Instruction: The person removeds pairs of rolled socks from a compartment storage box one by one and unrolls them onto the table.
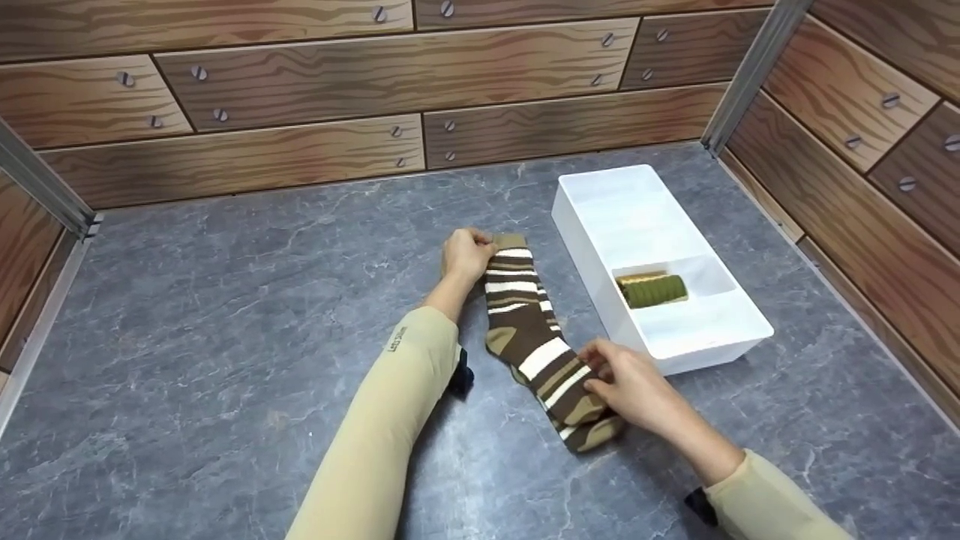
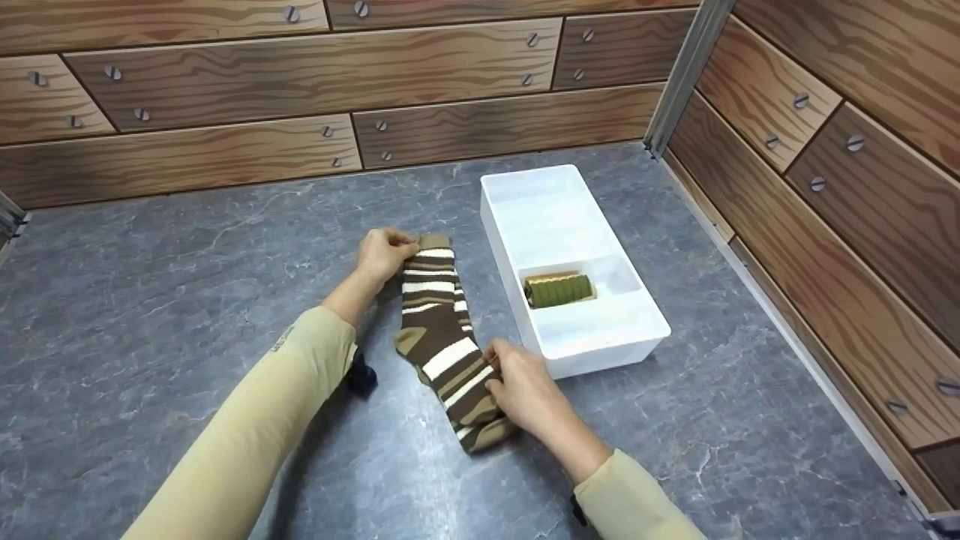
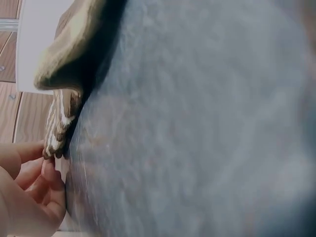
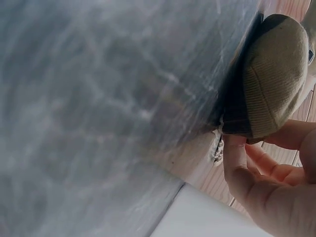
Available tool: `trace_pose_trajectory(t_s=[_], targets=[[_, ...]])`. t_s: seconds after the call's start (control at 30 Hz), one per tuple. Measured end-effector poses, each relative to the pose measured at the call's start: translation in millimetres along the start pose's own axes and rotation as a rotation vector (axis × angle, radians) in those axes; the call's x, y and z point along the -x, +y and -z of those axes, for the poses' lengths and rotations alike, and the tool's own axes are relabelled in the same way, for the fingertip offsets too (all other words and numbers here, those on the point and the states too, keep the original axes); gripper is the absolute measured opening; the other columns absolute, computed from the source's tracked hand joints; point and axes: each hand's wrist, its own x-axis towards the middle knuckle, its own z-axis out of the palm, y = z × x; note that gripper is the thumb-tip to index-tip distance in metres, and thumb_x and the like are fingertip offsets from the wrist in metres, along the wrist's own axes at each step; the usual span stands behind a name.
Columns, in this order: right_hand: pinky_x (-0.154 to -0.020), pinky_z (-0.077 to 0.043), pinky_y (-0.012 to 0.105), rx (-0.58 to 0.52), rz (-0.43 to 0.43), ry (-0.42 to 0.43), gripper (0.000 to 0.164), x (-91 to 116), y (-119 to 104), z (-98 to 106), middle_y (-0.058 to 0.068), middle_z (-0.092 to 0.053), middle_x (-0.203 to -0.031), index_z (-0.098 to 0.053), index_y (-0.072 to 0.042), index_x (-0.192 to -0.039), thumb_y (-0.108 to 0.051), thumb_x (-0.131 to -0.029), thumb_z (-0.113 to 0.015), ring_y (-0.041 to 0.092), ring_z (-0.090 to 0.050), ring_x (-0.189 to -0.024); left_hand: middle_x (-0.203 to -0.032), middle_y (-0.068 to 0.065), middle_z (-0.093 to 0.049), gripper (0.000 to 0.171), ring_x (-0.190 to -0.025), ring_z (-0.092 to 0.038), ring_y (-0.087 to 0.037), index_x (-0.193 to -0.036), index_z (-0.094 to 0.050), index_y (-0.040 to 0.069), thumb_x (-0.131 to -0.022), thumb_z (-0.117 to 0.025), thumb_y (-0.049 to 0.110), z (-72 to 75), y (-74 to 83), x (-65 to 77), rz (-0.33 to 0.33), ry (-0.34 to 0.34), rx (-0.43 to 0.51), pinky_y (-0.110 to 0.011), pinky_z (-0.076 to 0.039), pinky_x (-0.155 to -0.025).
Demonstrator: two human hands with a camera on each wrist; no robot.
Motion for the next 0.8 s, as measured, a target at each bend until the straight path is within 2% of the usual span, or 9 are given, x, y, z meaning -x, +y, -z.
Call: trace_pose_trajectory(t_s=[0.13,0.27,0.4,0.53,0.7,0.8], targets=[[-0.073,-0.056,0.036,-0.005,0.005,-0.004,0.031,-1,-1,-1,0.011,-0.066,-0.092,-0.061,0.002,-0.105,0.009,-0.076,-0.070,0.024,-0.064,-0.081,-0.095,-0.004,-0.069,0.012,-0.090,-0.062,-0.019,-0.093,-0.073,0.009,-0.090,-0.064,0.017,3.3,-0.7,1.2,0.022,0.020,0.023,-0.029,-0.050,-0.078],[-0.075,-0.056,0.038,-0.012,0.027,-0.011,0.031,-1,-3,2,0.013,-0.066,-0.095,-0.061,0.001,-0.106,0.009,-0.077,-0.069,0.025,-0.065,-0.084,-0.091,-0.006,-0.065,0.012,-0.085,-0.059,-0.019,-0.093,-0.069,0.005,-0.092,-0.059,0.012,9.4,-2.0,1.7,0.026,0.032,0.127,-0.028,-0.048,-0.076],[-0.076,-0.056,0.040,-0.027,0.085,-0.016,0.029,1,-8,7,0.014,-0.066,-0.101,-0.063,-0.002,-0.106,0.010,-0.079,-0.066,0.026,-0.065,-0.085,-0.084,-0.006,-0.059,0.009,-0.080,-0.054,-0.017,-0.093,-0.065,0.000,-0.092,-0.059,0.006,19.4,-3.5,1.2,0.003,0.045,0.238,-0.026,-0.046,-0.072],[-0.071,-0.056,0.034,-0.079,0.122,-0.028,0.026,1,-17,11,0.011,-0.067,-0.104,-0.065,-0.004,-0.105,0.006,-0.082,-0.066,0.024,-0.065,-0.084,-0.080,-0.003,-0.055,0.005,-0.076,-0.052,-0.015,-0.091,-0.063,0.001,-0.091,-0.059,0.002,32.9,-6.7,0.8,-0.011,0.054,0.286,-0.024,-0.045,-0.068],[-0.064,-0.055,0.027,-0.186,0.134,-0.092,0.025,-1,-31,5,0.012,-0.066,-0.107,-0.065,-0.006,-0.108,0.000,-0.084,-0.068,0.022,-0.066,-0.082,-0.081,-0.005,-0.058,0.004,-0.077,-0.053,-0.016,-0.089,-0.065,0.002,-0.089,-0.061,0.002,53.8,-16.6,2.6,0.004,0.076,0.240,-0.025,-0.046,-0.070],[-0.064,-0.055,0.025,-0.205,0.141,-0.144,0.026,-2,-39,-5,0.013,-0.065,-0.109,-0.064,-0.007,-0.109,-0.002,-0.084,-0.068,0.019,-0.065,-0.081,-0.081,-0.005,-0.058,0.006,-0.075,-0.053,-0.016,-0.092,-0.066,-0.001,-0.088,-0.062,0.002,64.6,-25.4,5.0,0.035,0.059,0.206,-0.025,-0.048,-0.068]])
